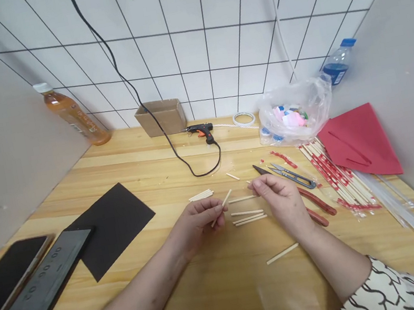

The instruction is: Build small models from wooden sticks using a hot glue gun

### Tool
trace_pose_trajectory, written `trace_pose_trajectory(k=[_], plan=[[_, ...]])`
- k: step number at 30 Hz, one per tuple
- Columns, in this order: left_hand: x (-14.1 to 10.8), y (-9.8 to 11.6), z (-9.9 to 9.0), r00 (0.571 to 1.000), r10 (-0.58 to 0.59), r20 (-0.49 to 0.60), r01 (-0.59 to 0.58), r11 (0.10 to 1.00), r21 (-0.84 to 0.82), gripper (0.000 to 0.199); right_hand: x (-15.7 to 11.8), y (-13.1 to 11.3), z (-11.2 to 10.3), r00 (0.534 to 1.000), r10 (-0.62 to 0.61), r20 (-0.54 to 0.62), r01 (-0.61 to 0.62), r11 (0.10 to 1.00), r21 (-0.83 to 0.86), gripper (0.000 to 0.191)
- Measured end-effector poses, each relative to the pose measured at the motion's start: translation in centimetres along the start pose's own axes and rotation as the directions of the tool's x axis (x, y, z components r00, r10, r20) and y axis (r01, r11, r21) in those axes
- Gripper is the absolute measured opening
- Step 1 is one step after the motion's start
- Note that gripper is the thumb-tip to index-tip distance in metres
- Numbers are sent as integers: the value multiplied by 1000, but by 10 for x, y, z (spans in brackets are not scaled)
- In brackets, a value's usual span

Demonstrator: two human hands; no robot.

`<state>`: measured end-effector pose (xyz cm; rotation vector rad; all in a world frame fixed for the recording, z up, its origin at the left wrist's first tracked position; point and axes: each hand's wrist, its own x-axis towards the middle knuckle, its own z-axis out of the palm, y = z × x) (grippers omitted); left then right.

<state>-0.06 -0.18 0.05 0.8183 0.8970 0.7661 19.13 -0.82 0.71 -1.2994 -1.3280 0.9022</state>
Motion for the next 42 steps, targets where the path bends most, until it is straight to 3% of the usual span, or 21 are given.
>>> trace_pose_trajectory(k=[4, 8, 12, 24, 32, 42], plan=[[-3, -2, 4, 998, -14, 67, 11, 999, 53, 27, 0, -3, 2, 1000, 30, 10, -30, 1000, -5, 23], [-6, -4, 7, 995, -17, 97, 7, 995, 99, 27, -7, -11, 12, 978, 65, 196, -48, 995, -90, 25], [-4, -7, 6, 992, -36, 117, 20, 991, 129, 27, -12, -13, 19, 953, 15, 301, 34, 987, -158, 23], [-2, -8, 5, 997, 7, 82, -21, 985, 172, 29, -12, -11, 18, 970, -30, 243, 86, 971, -221, 19], [-2, -7, 4, 997, 24, 68, -37, 980, 195, 28, -11, -9, 18, 965, 27, 260, 22, 983, -182, 28], [0, -5, 2, 997, 58, 55, -70, 969, 236, 28, -8, -8, 15, 966, 9, 258, 43, 980, -195, 28]])
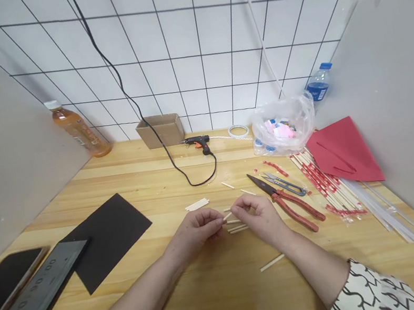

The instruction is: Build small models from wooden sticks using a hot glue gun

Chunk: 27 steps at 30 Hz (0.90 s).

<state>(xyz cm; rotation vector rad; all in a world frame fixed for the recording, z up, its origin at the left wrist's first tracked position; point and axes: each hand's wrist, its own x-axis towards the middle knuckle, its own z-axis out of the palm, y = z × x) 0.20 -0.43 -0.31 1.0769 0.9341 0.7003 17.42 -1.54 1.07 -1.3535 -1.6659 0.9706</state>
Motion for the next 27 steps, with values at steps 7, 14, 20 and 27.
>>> trace_pose_trajectory(k=[7, 14, 20, 27], plan=[[-2, 1, 1, 998, 22, 65, -24, 999, 32, 25, -3, -2, 4, 998, -51, 32, 51, 999, -16, 29], [-4, 2, 3, 997, -29, 75, 31, 999, -30, 27, -4, -6, 1, 997, -19, 78, 19, 1000, 8, 35], [-2, 7, -1, 999, -23, -34, 18, 989, -149, 26, -2, -4, -2, 998, -32, 45, 34, 998, -47, 30], [3, 8, -9, 977, 5, -212, -72, 948, -310, 26, -2, -4, 0, 999, -17, 32, 19, 997, -75, 23]])
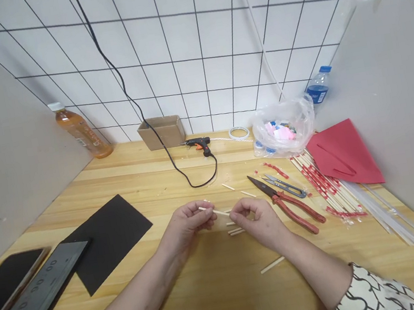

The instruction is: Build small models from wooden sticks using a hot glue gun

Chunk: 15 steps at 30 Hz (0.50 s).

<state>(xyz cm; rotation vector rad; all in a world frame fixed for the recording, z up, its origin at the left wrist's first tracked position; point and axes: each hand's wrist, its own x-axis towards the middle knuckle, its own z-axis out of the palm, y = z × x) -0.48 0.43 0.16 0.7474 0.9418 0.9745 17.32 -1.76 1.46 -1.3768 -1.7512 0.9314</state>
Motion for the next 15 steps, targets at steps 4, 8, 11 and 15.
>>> trace_pose_trajectory(k=[4, 8, 11, 15], plan=[[0, 0, 1, 1000, 11, 16, -10, 998, -67, 26, -2, 0, 1, 998, 45, 36, -47, 996, 70, 27], [0, 2, 3, 1000, 13, 12, -12, 995, -95, 24, -1, 0, 1, 993, 101, 68, -113, 973, 203, 35], [1, 2, 2, 1000, 4, 10, -3, 994, -110, 25, 0, -1, -1, 990, 139, 26, -141, 957, 255, 40], [2, 0, 1, 1000, -8, 16, 10, 993, -120, 27, 1, -3, -3, 990, 140, 15, -140, 959, 247, 43]])
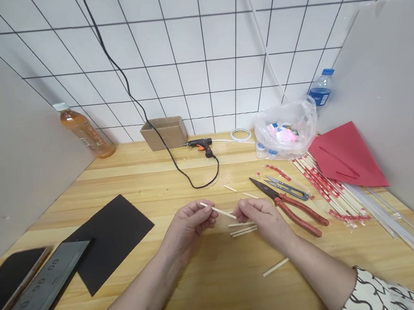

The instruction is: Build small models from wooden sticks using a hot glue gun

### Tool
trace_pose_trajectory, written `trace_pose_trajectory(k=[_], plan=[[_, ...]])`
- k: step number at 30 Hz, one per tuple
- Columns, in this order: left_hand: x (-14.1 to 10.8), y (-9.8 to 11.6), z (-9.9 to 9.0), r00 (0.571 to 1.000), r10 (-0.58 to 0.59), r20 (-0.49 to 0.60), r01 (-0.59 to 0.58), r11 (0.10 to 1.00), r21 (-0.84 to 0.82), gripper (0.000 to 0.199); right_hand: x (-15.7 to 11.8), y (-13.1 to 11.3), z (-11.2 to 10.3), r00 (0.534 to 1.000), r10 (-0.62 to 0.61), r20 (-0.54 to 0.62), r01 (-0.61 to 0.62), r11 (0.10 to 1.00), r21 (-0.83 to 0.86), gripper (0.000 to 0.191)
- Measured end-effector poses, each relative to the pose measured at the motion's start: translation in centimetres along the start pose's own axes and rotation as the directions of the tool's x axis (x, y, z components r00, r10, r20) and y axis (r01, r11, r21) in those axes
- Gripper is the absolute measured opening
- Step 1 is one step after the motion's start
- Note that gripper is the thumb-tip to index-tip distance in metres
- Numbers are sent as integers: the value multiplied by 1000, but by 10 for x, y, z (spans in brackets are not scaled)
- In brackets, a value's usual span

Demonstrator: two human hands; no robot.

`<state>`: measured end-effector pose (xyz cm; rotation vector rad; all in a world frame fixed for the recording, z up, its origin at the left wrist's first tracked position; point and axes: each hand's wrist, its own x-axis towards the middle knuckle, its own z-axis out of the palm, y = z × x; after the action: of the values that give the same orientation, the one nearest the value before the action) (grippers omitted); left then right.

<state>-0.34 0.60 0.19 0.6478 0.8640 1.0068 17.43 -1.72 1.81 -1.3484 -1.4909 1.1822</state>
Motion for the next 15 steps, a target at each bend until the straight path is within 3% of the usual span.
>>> trace_pose_trajectory(k=[10, 15], plan=[[-1, -2, 1, 1000, 14, 25, -15, 998, 56, 26, -1, 10, 7, 998, -42, 45, 46, 996, -75, 26], [0, -3, 0, 999, 38, 27, -40, 995, 93, 24, 0, 8, 8, 996, -82, 38, 88, 976, -200, 23]])
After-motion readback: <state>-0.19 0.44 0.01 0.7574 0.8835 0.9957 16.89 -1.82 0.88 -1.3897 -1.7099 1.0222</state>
